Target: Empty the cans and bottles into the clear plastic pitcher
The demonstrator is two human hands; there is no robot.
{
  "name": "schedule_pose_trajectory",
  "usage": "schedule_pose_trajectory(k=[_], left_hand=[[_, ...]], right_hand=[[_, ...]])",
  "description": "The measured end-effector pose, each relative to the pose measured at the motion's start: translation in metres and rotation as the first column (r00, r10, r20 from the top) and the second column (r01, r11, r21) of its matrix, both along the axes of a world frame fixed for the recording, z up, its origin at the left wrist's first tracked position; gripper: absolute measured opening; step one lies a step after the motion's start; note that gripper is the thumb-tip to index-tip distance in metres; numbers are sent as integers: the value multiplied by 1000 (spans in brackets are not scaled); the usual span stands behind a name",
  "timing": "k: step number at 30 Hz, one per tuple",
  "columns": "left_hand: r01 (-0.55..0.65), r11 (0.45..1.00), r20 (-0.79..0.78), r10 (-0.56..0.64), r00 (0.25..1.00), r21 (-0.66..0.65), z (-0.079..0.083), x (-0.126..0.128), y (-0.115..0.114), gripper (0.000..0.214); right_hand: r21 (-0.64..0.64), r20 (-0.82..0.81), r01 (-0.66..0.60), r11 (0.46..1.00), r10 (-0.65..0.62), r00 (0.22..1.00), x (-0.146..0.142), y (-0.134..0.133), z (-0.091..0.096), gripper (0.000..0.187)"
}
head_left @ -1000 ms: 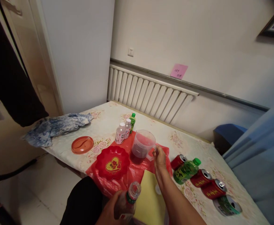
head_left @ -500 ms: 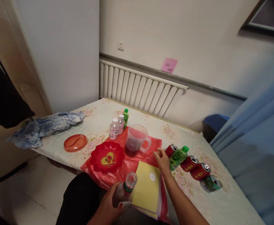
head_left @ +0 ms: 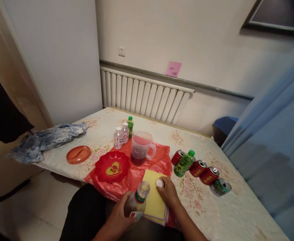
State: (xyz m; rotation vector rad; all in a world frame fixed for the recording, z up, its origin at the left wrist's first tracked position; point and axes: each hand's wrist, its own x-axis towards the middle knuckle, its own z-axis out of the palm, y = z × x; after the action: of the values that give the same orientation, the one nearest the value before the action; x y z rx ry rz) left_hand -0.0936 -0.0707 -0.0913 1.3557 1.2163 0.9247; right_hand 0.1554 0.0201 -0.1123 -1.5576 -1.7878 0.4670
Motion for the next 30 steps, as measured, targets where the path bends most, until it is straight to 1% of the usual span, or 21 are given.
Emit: schedule_pose_trajectory(k=[1, 3, 5, 7, 10, 12, 15, 18, 23, 25, 27, 30], left_hand=[[3, 1000, 3, -3, 1000, 8, 2, 0, -1, 73], [8, 1000, -2, -8, 1000, 17, 5, 1, -2, 72], [8, 1000, -10, -8, 1000, 17, 6, 4, -3, 71], [13, 1000, -5, -13, 1000, 13, 7, 7, -4, 71], [35, 999, -4, -35, 999, 13, 10, 13, -4, 70], [43, 999, -17, -43, 999, 11, 12, 16, -5, 69], [37, 999, -51, -37, 998, 5, 16, 18, -7, 71], [39, 999, -76, -38, 996, 20, 19, 18, -10, 70], [61, 998, -81, -60, 995, 4, 31, 19, -16, 66], [73, 997, -82, -71, 994, 18, 34, 19, -18, 66], [99, 994, -69, -96, 993, 36, 35, 19, -18, 66], [118, 992, -60, -115, 992, 52, 32, 20, -17, 65]], right_hand=[[2, -7, -17, 1000, 17, 1000, -2, -1, 7, 22], [19, -22, -66, 998, 66, 998, -6, -5, 29, 25], [67, -29, -140, 988, 142, 989, -11, -14, 58, 29], [110, -10, -243, 964, 246, 969, -15, -28, 90, 35], [93, 82, -382, 920, 375, 923, -20, -51, 130, 41], [42, 133, -429, 902, 420, 897, -21, -64, 148, 43], [-8, 171, -468, 884, 462, 870, -20, -74, 161, 47], [-51, 170, -482, 875, 483, 859, -17, -77, 166, 46], [-114, 123, -428, 897, 440, 889, -16, -79, 173, 41], [-151, 102, -431, 890, 447, 888, -18, -80, 177, 36], [-180, 93, -453, 873, 474, 876, -20, -81, 179, 32], [-187, 100, -478, 858, 501, 860, -21, -82, 180, 29]])
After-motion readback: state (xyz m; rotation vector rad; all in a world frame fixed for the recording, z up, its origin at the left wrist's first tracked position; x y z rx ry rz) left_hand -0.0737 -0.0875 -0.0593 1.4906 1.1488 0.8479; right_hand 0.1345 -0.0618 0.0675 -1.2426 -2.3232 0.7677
